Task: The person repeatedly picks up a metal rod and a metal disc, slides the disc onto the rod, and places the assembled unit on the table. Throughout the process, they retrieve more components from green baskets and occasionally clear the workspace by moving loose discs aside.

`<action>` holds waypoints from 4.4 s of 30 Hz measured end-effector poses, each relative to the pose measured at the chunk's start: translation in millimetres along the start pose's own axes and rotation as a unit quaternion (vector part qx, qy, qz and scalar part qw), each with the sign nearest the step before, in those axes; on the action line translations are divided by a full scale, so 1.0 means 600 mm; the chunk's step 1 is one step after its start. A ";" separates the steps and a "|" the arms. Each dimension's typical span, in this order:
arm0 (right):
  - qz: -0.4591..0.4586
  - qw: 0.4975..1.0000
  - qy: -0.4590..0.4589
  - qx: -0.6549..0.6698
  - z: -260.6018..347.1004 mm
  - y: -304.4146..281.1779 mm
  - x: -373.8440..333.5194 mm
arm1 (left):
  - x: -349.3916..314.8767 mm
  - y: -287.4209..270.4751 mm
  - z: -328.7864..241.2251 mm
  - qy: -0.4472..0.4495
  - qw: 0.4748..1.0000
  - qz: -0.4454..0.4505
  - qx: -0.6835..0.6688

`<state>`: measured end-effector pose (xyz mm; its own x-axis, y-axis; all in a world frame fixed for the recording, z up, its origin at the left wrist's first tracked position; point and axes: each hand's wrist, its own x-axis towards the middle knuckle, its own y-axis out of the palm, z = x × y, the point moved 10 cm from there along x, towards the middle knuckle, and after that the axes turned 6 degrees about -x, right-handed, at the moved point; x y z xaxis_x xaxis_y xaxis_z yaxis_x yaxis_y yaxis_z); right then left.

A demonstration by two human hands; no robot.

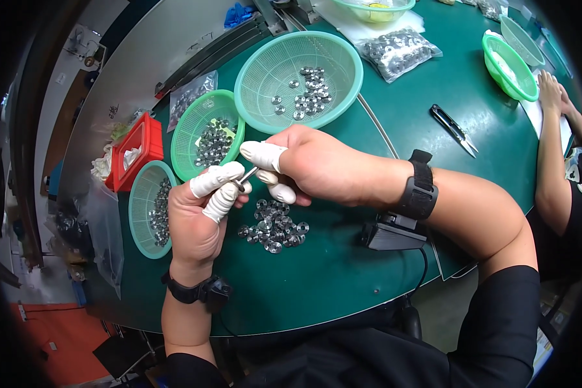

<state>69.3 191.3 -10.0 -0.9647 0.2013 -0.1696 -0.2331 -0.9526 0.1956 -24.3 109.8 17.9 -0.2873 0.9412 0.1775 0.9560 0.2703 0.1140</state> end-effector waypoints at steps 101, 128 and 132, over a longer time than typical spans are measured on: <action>-0.083 0.995 0.018 -0.046 -0.058 -0.013 0.016 | -0.056 -0.001 -0.010 0.033 0.838 0.200 0.506; -0.023 0.997 0.039 -0.067 -0.060 -0.002 0.010 | -0.037 0.008 0.035 -0.126 0.869 0.270 0.395; -0.012 0.998 0.029 -0.046 -0.062 0.003 0.013 | -0.024 -0.008 0.025 -0.145 0.946 0.164 0.241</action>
<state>66.2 182.9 -47.0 -0.9500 0.2129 -0.2285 -0.2410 -0.9651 0.1025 -24.0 97.6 0.2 -0.0089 0.9876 -0.1570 0.9268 -0.0508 -0.3720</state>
